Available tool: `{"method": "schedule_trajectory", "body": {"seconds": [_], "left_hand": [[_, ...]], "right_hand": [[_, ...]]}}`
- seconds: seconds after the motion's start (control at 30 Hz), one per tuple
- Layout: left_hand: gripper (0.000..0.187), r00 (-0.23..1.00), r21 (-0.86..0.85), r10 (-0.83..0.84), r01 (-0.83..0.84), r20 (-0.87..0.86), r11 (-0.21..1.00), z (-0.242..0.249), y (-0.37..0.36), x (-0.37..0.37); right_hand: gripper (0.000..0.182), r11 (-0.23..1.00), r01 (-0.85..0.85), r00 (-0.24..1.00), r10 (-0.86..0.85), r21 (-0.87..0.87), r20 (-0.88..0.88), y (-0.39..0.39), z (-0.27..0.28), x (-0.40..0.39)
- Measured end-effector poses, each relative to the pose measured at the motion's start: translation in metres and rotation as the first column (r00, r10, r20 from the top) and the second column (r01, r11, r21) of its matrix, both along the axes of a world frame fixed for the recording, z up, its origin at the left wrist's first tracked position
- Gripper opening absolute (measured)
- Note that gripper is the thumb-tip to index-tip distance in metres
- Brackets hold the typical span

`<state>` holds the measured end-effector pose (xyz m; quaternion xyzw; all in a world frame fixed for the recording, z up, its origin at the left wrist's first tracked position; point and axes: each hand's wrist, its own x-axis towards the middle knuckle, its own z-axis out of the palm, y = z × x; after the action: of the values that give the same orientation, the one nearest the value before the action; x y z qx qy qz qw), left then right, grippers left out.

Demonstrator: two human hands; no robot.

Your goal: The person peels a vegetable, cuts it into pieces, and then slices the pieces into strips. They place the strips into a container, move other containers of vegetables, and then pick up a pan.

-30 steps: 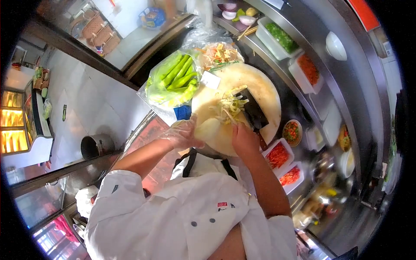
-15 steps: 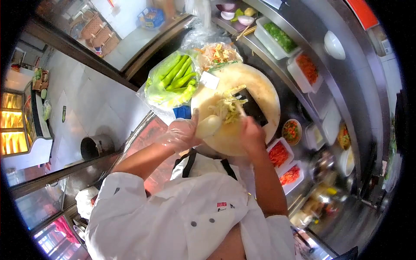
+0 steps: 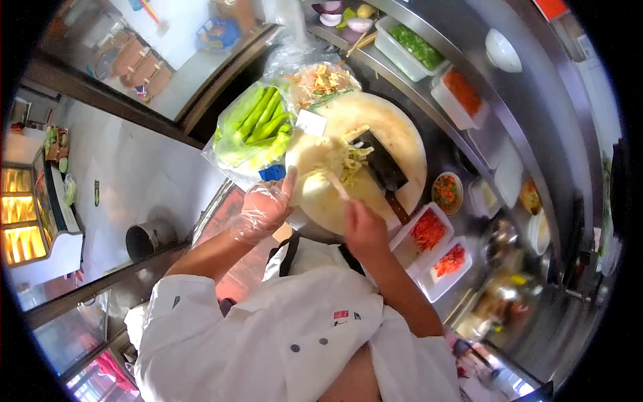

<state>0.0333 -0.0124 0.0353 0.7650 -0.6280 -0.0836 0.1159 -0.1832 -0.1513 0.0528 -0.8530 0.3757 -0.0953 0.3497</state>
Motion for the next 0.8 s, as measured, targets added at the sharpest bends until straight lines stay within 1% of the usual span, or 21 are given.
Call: {"method": "schedule_trajectory", "body": {"seconds": [0.03,0.07,0.13,0.17,0.23,0.3,0.33,0.37,0.4,0.43,0.47,0.5,0.53,0.57,0.6,0.63,0.67,0.7,0.73,0.77,0.8], "left_hand": [[0.089,1.0,0.068,-0.009,0.009,0.007,0.998,0.004,-0.004,-0.002],[0.089,1.0,0.067,-0.021,0.021,0.005,0.998,0.002,-0.006,-0.004],[0.088,0.999,0.014,-0.046,0.045,0.029,0.999,-0.008,-0.008,-0.006],[0.088,0.998,0.011,-0.048,0.048,0.028,0.999,-0.015,-0.008,-0.007],[0.083,0.999,0.008,-0.032,0.032,0.0,0.999,-0.025,-0.004,-0.01],[0.081,1.0,-0.018,-0.019,0.019,-0.015,1.0,-0.022,0.0,-0.011],[0.079,1.0,-0.042,-0.005,0.003,-0.029,0.999,-0.022,0.0,-0.009],[0.078,1.0,-0.084,0.001,-0.003,-0.024,0.996,-0.022,0.0,-0.009],[0.078,1.0,-0.078,0.004,-0.006,-0.028,0.997,-0.024,0.003,-0.009],[0.079,0.998,-0.124,0.015,-0.021,-0.055,0.992,-0.026,0.004,-0.01],[0.081,0.997,-0.176,0.021,-0.035,-0.078,0.984,-0.026,0.003,-0.009],[0.081,0.997,-0.179,0.018,-0.031,-0.073,0.983,-0.02,0.001,-0.008],[0.081,0.989,-0.204,0.027,-0.057,-0.145,0.977,-0.007,0.001,-0.01],[0.081,0.976,-0.225,0.033,-0.083,-0.216,0.971,0.008,0.001,-0.012],[0.081,0.977,-0.225,0.028,-0.076,-0.211,0.971,0.023,0.001,-0.015],[0.08,0.931,-0.182,0.077,-0.15,-0.356,0.972,0.04,0.0,-0.019],[0.08,0.862,-0.129,0.126,-0.216,-0.492,0.968,0.059,-0.002,-0.023],[0.078,0.753,-0.015,0.189,-0.256,-0.63,0.967,0.081,-0.003,-0.026],[0.078,0.754,-0.017,0.188,-0.256,-0.63,0.967,0.072,-0.007,-0.02],[0.081,0.427,0.122,0.102,0.019,-0.898,0.992,0.053,-0.011,-0.008],[0.084,0.005,0.122,0.127,0.319,-0.992,0.94,0.044,-0.01,-0.003]], "right_hand": [[0.028,0.996,-0.094,0.991,0.093,-0.006,-0.099,0.006,0.001,0.004],[0.028,0.997,-0.082,0.992,0.081,-0.007,-0.101,0.011,0.0,0.008],[0.028,0.988,-0.148,0.962,0.136,-0.033,-0.236,0.012,-0.003,0.016],[0.028,0.989,-0.146,0.962,0.133,-0.036,-0.237,0.003,-0.008,0.017],[0.031,0.999,-0.035,0.931,0.033,0.003,-0.364,-0.022,-0.028,0.011],[0.031,0.999,-0.043,0.928,0.036,-0.009,-0.371,-0.045,-0.077,-0.02],[0.032,0.998,-0.052,0.925,0.041,-0.019,-0.378,-0.055,-0.091,-0.028],[0.032,0.998,-0.057,0.926,0.045,-0.022,-0.374,-0.06,-0.088,-0.026],[0.034,1.0,0.019,0.953,-0.026,-0.023,-0.302,-0.06,-0.077,-0.028],[0.037,0.995,0.1,0.968,-0.101,-0.019,-0.23,-0.058,-0.065,-0.03],[0.037,0.995,0.102,0.968,-0.104,-0.019,-0.229,-0.056,-0.054,-0.028],[0.036,0.989,0.149,0.984,-0.146,0.015,-0.105,-0.054,-0.043,-0.023],[0.036,0.98,0.191,0.981,-0.192,0.056,0.021,-0.053,-0.039,-0.02],[0.036,0.979,0.195,0.98,-0.196,0.057,0.026,-0.053,-0.047,-0.023],[0.036,0.985,0.163,0.986,-0.164,0.057,0.007,-0.054,-0.062,-0.031],[0.036,0.99,0.133,0.991,-0.132,0.056,-0.012,-0.053,-0.07,-0.036],[0.036,0.989,0.139,0.99,-0.139,0.054,-0.008,-0.051,-0.069,-0.039],[0.036,0.968,0.186,0.982,-0.189,0.168,0.0,-0.05,-0.067,-0.041],[0.037,0.932,0.225,0.972,-0.235,0.284,0.0,-0.049,-0.065,-0.042],[0.037,0.932,0.222,0.973,-0.231,0.287,0.0,-0.048,-0.069,-0.043],[0.035,0.926,0.209,0.972,-0.232,0.315,0.038,-0.046,-0.075,-0.044]]}}
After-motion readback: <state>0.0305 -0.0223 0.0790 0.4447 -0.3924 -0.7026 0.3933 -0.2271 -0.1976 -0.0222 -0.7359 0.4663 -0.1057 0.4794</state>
